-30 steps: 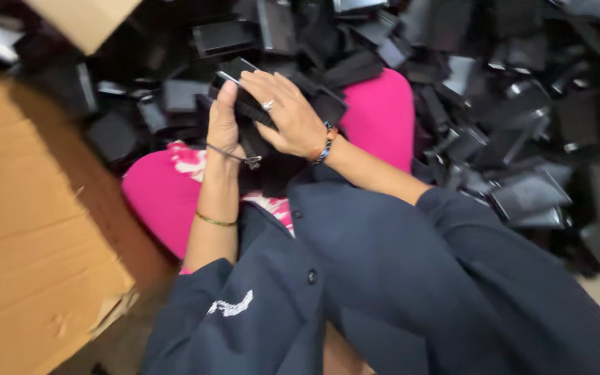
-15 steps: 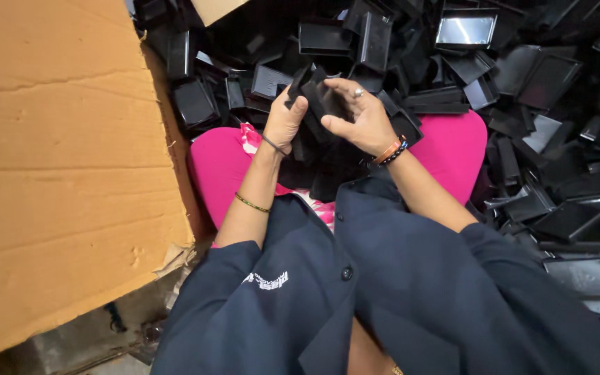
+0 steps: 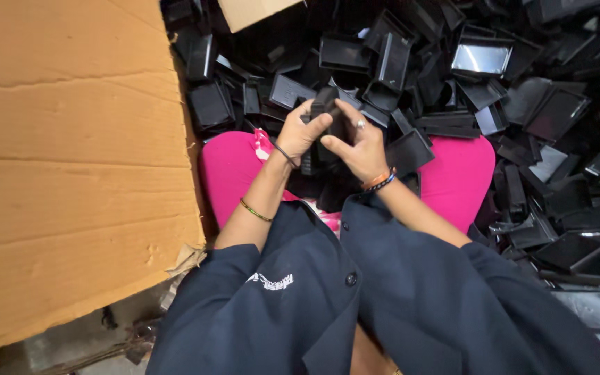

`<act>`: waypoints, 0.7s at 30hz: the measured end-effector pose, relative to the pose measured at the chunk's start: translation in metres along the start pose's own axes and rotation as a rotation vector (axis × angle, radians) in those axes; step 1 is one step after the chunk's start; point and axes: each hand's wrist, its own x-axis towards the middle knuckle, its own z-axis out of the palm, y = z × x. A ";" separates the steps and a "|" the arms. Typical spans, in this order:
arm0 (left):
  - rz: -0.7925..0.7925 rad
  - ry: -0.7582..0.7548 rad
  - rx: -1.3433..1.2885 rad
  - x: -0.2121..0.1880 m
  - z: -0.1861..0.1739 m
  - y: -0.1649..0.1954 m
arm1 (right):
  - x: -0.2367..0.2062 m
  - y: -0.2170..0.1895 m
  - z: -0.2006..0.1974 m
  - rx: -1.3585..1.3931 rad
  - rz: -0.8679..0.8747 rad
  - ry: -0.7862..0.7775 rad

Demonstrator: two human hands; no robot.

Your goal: The person sits cross-legged on the floor and repeatedly picks up small black plastic cases from a large pile, opens them, and places them back into the pile. The person handles the cases one at a time throughout the clip.

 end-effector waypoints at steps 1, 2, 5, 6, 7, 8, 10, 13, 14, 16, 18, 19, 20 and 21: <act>-0.010 0.002 -0.032 0.000 0.002 0.000 | 0.000 0.001 0.005 0.045 -0.006 0.002; -0.020 0.004 -0.064 0.000 0.005 0.001 | 0.001 0.001 0.010 0.089 -0.010 0.003; 0.027 0.049 -0.030 -0.004 0.014 0.006 | 0.012 -0.003 0.010 0.194 -0.015 -0.040; 0.053 0.072 0.002 -0.006 0.016 0.010 | 0.017 -0.005 0.006 0.223 -0.012 -0.062; 0.059 0.059 -0.074 -0.008 0.017 0.014 | 0.022 -0.007 0.000 0.339 0.101 -0.081; 0.066 0.045 -0.147 -0.010 0.017 0.020 | 0.027 -0.010 -0.008 0.456 0.214 -0.099; 0.113 0.036 -0.154 -0.010 0.014 0.034 | 0.034 -0.013 -0.024 0.562 0.410 -0.182; 0.219 0.077 0.131 -0.011 0.006 0.050 | 0.038 -0.013 -0.041 0.551 0.547 -0.292; 0.248 0.107 0.287 -0.012 0.006 0.051 | 0.037 -0.012 -0.044 0.565 0.520 -0.274; 0.211 0.155 0.464 -0.018 0.009 0.047 | 0.034 -0.007 -0.045 0.549 0.451 -0.224; 0.076 0.185 0.505 -0.029 0.018 0.035 | 0.031 -0.001 -0.041 0.494 0.367 -0.159; 0.106 0.185 0.474 -0.033 0.022 0.029 | 0.030 0.003 -0.039 0.471 0.343 -0.167; 0.137 0.185 0.444 -0.038 0.026 0.023 | 0.028 0.006 -0.036 0.448 0.320 -0.175; 0.164 0.185 0.414 -0.041 0.028 0.019 | 0.028 0.010 -0.034 0.427 0.298 -0.182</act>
